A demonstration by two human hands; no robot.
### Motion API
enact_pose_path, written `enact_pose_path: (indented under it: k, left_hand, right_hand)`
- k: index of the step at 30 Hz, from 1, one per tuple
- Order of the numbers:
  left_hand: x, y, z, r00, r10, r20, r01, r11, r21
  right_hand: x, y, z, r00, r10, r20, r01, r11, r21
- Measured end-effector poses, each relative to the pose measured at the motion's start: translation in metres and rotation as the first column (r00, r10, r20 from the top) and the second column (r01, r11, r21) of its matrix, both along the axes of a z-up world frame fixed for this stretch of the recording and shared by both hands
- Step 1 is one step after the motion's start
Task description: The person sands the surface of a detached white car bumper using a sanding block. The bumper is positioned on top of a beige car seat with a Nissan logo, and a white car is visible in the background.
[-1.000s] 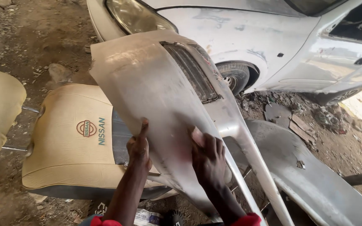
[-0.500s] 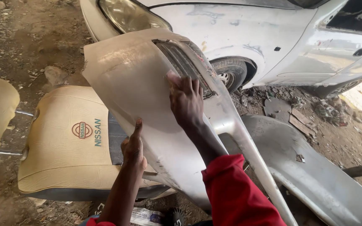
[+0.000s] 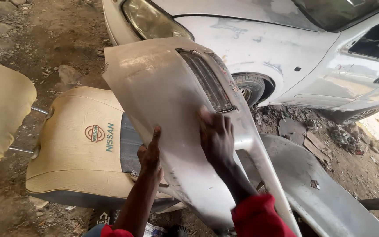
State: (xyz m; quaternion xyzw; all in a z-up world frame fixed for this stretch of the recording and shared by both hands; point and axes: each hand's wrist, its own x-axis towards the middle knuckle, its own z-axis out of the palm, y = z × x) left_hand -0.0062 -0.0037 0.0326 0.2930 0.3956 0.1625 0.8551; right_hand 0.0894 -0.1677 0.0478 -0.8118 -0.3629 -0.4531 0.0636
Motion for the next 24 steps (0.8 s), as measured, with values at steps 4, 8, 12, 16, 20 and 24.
enact_pose_path:
  k: [4, 8, 12, 16, 20, 24]
  left_hand:
    - [0.010, 0.002, -0.042, 0.998, -0.050, -0.047, 0.053, 0.996, 0.069]
    - [0.013, 0.004, -0.057, 0.999, -0.039, -0.035, 0.041, 0.998, 0.052]
    - [0.020, 0.008, -0.073, 0.996, -0.074, -0.049, 0.077, 0.995, 0.056]
    - [0.007, 0.005, -0.023, 1.000, -0.004, 0.015, 0.004, 1.000, -0.012]
    - [0.006, 0.003, -0.020, 1.000, 0.006, 0.012, -0.006, 1.000, -0.008]
    - [-0.008, -0.002, -0.003, 1.000, -0.023, -0.015, 0.023, 1.000, 0.017]
  right_hand:
    - [0.073, 0.059, 0.022, 0.999, 0.032, -0.039, -0.030, 0.998, 0.052]
    - [0.080, 0.073, 0.039, 0.991, -0.044, -0.127, 0.050, 0.998, 0.042]
    - [0.016, 0.036, 0.043, 0.991, 0.046, -0.129, -0.038, 0.997, 0.067]
    - [-0.030, -0.031, -0.002, 0.996, -0.026, -0.088, 0.021, 0.998, -0.057]
    - [-0.041, -0.041, -0.003, 0.997, -0.041, -0.067, 0.036, 0.997, -0.073]
    - [0.025, -0.003, 0.000, 0.987, -0.002, -0.160, -0.006, 0.999, -0.049]
